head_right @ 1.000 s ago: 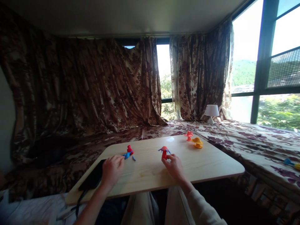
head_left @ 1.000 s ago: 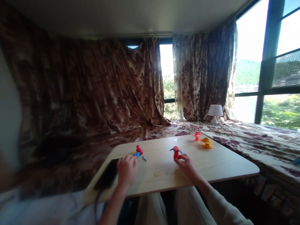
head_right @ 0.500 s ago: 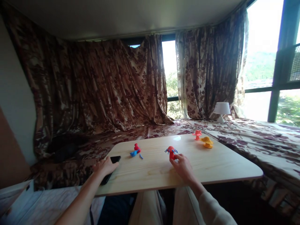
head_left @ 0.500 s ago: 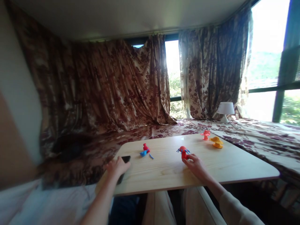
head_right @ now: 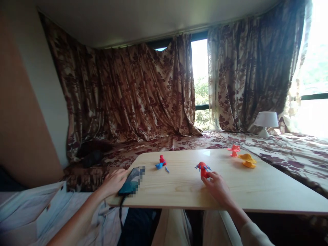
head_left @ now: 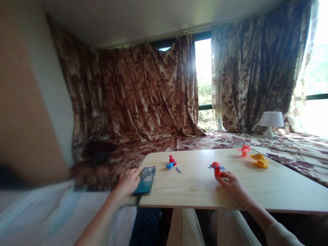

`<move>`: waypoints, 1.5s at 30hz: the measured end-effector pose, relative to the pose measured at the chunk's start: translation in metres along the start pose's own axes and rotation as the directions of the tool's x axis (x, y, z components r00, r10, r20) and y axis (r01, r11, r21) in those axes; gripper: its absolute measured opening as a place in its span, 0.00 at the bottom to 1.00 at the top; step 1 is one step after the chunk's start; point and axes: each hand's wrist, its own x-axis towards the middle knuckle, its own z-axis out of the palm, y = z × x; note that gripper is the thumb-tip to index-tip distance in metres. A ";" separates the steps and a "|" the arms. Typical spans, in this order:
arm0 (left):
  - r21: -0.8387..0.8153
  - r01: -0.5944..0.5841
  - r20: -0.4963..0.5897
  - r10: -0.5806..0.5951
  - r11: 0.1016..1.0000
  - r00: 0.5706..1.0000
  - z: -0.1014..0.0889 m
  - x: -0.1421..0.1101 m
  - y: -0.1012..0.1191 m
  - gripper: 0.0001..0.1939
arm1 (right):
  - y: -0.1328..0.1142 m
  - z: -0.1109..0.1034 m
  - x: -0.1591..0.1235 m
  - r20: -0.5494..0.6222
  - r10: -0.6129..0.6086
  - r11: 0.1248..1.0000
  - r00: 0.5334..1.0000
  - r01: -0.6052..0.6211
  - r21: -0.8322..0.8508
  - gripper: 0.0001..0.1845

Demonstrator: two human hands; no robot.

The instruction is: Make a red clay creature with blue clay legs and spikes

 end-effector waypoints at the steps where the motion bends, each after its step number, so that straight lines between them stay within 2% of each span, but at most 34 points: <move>1: 0.000 -0.047 -0.004 0.047 0.999 0.999 0.000 -0.006 -0.005 0.24 | 0.001 0.000 0.000 -0.001 0.003 1.000 1.000 -0.003 -0.005 0.19; 4: -0.023 -0.170 -0.002 0.170 0.985 0.985 0.007 -0.013 -0.016 0.25 | 0.004 0.001 0.001 0.006 0.002 1.000 1.000 -0.002 -0.016 0.20; 6: -0.038 -0.206 0.027 0.207 0.978 0.978 0.015 -0.006 -0.018 0.24 | 0.004 0.001 0.002 0.019 0.002 1.000 1.000 -0.002 -0.017 0.20; 8: -0.033 -0.186 0.070 0.188 0.982 0.980 0.022 0.009 -0.019 0.24 | 0.002 0.000 0.002 0.025 0.009 1.000 1.000 -0.009 -0.018 0.20; 11: -0.006 -0.102 0.043 0.103 0.995 0.994 0.026 0.038 -0.020 0.26 | -0.001 -0.002 0.001 0.024 0.014 1.000 1.000 -0.014 -0.021 0.20; 15: 0.037 -0.012 -0.015 0.013 0.999 1.000 0.016 0.055 -0.027 0.26 | 0.000 -0.002 0.001 0.004 0.012 1.000 1.000 -0.012 -0.009 0.20; 18: 0.062 -0.033 -0.076 0.038 0.998 0.996 0.002 0.039 -0.033 0.26 | 0.002 -0.001 0.001 0.007 0.010 1.000 1.000 -0.010 -0.013 0.20; 21: 0.077 -0.105 -0.097 0.113 0.991 0.989 -0.006 0.009 -0.036 0.27 | 0.001 -0.002 0.000 0.008 0.007 1.000 1.000 -0.007 -0.014 0.20; 26: 0.082 -0.176 -0.064 0.181 0.981 0.981 0.000 -0.029 -0.031 0.29 | -0.003 -0.004 0.000 0.013 0.033 0.999 0.999 -0.034 0.015 0.21; 33: 0.094 -0.188 -0.041 0.192 0.978 0.980 0.010 -0.031 -0.022 0.27 | -0.003 -0.003 0.000 0.000 0.031 0.999 1.000 -0.031 0.020 0.20; 45: 0.103 -0.185 -0.027 0.189 0.977 0.982 0.022 -0.031 -0.023 0.27 | -0.003 -0.003 0.000 0.015 0.064 0.998 0.998 -0.065 0.024 0.20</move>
